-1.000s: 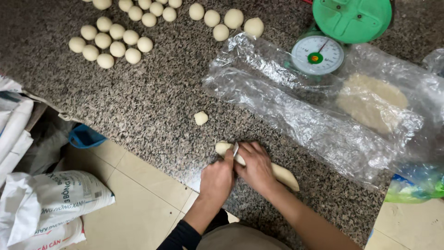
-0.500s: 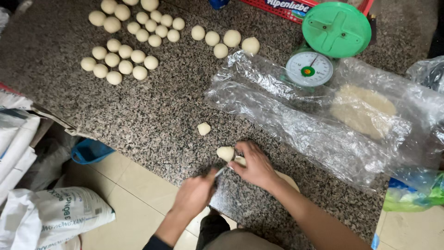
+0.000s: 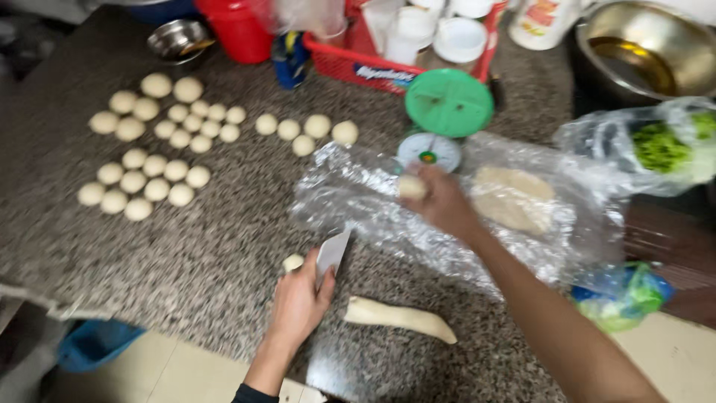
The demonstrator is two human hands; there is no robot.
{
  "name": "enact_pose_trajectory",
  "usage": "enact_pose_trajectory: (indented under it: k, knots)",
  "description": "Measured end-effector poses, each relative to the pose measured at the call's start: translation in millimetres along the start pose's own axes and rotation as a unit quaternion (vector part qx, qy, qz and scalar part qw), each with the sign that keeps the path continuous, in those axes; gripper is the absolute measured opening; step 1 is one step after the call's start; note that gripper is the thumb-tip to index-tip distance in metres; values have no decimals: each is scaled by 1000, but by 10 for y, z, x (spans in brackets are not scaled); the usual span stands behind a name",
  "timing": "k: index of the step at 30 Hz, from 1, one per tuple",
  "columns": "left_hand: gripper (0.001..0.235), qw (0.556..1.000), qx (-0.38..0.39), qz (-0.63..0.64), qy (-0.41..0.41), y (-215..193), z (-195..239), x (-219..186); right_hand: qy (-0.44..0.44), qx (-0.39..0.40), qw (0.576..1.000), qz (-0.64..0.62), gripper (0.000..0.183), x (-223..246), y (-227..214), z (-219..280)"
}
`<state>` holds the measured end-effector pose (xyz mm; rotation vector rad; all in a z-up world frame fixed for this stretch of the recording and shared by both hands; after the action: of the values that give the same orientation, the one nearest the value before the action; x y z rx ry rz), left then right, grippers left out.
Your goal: The person portions a long dough log into small pieces using a plastic scraper, weighs each piece on a kitchen scale, and rolls them into uniform balls. The person arranges the dough balls on the countertop and covers them with plastic wrap.
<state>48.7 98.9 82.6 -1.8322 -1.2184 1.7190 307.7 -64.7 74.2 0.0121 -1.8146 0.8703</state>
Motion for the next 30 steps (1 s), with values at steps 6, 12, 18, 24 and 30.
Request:
enact_pose_trajectory:
  k: [6,12,18,24,30]
  knots:
    - [35,994,-45,72,72,200,-509,-307,26,-158,976,149,59,-75,-1088,-736]
    - [35,991,-9,109,76,343,-819,-484,80,-113,976,167,64,-164,-1045,-898]
    - [38,991,25,118,60,409,-859,-478,54,-102,973,202,76,-178,-1108,-818]
    - [39,989,-1,119,82,383,-763,-488,83,-153,957,233,64,-340,-1221,-856]
    - [44,992,46,114,-8,475,-608,-257,50,-165,938,299,44,-302,-1099,-905]
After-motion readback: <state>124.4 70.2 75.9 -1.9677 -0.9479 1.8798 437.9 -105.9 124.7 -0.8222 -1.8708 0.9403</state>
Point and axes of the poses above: each hand's wrist, its own z-axis away from the middle knuckle, its own y-axis out of the palm, x = y × z, the point moved 6 cm from there along -z, towards the middle knuckle, and after that the axes turned 14 degrees about y, right-handed, at the moved point
